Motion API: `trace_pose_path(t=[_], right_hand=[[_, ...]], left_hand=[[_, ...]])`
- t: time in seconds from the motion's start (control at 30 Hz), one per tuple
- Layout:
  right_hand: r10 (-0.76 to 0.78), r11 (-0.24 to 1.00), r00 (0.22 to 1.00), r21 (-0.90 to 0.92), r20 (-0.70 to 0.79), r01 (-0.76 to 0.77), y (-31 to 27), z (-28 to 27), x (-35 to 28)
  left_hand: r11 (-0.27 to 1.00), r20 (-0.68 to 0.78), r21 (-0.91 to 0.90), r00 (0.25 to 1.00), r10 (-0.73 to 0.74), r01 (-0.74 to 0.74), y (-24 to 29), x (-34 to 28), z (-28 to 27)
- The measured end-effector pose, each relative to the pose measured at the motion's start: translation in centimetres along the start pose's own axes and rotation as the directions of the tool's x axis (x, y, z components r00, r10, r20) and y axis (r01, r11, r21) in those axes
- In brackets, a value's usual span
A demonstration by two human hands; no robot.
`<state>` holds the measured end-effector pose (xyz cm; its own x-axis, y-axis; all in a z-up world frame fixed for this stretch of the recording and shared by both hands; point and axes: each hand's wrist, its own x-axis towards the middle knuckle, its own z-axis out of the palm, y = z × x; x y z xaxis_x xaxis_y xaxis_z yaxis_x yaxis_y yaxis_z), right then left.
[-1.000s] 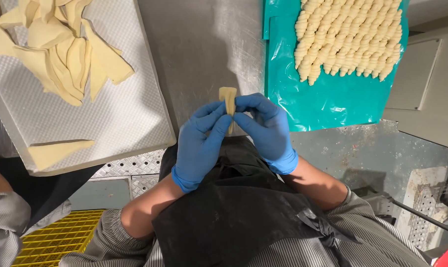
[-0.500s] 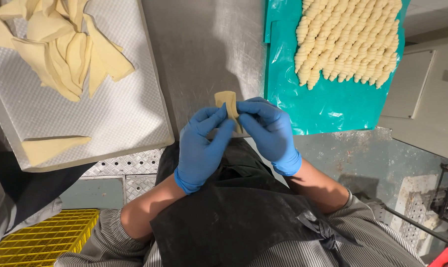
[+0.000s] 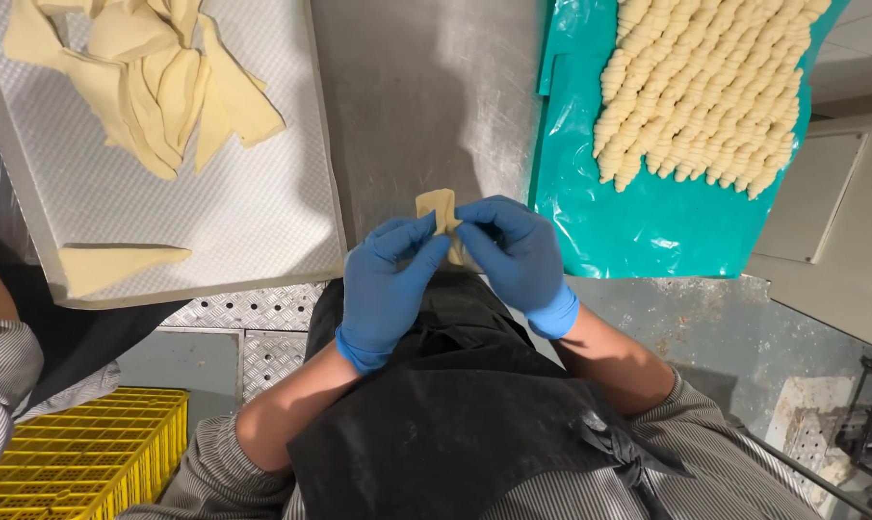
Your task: Rolling triangular pieces of dough into croissants and placing them on a tray.
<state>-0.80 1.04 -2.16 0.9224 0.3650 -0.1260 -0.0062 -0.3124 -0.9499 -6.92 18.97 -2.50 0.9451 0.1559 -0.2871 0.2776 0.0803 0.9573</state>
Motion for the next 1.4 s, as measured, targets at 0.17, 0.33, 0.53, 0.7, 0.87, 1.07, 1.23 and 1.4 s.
trace_pose_path(t=[0.17,0.33,0.53,0.7,0.87,1.07,1.23,1.4], right_hand=[[0.156,0.987,0.985,-0.024,-0.067,-0.158,2.6,-2.5,3.9],[0.221,0.886,0.965,0.443,-0.14,-0.139,9.1,-7.6,8.3],[0.107,0.931,0.926,0.363,-0.362,0.034,14.3,-12.0,15.7],[0.274,0.892,0.957,0.397,-0.092,-0.217,11.1,-6.4,9.8],[0.537,0.144,0.503,0.514,0.677,-0.845,14.7,0.8,7.2],[0.432,0.23,0.828,0.844,0.357,-0.484,15.2,0.0,8.1],[0.597,0.393,0.671,0.569,0.44,-0.722,14.5,0.3,5.7],[0.41,0.905,0.855,-0.027,0.317,-0.424,19.1,1.7,7.0]], left_hand=[[0.986,-0.059,-0.149,0.995,-0.086,0.076,-3.8,1.9,-0.3],[0.763,-0.119,-0.622,0.942,-0.314,0.176,-8.5,4.3,-1.4],[0.715,-0.157,-0.694,0.951,-0.265,0.085,-7.3,5.4,-1.1],[0.645,-0.137,-0.764,0.971,-0.194,0.021,-9.8,6.1,1.5],[0.482,0.099,-0.839,0.943,-0.319,0.251,-11.3,4.0,2.7],[0.563,0.168,-0.618,0.792,-0.586,0.548,-19.2,1.7,0.2],[0.973,-0.188,-0.208,0.972,-0.139,0.099,-23.1,2.3,-0.8],[0.622,0.325,0.589,0.856,0.402,-0.516,-18.7,4.3,0.8]])
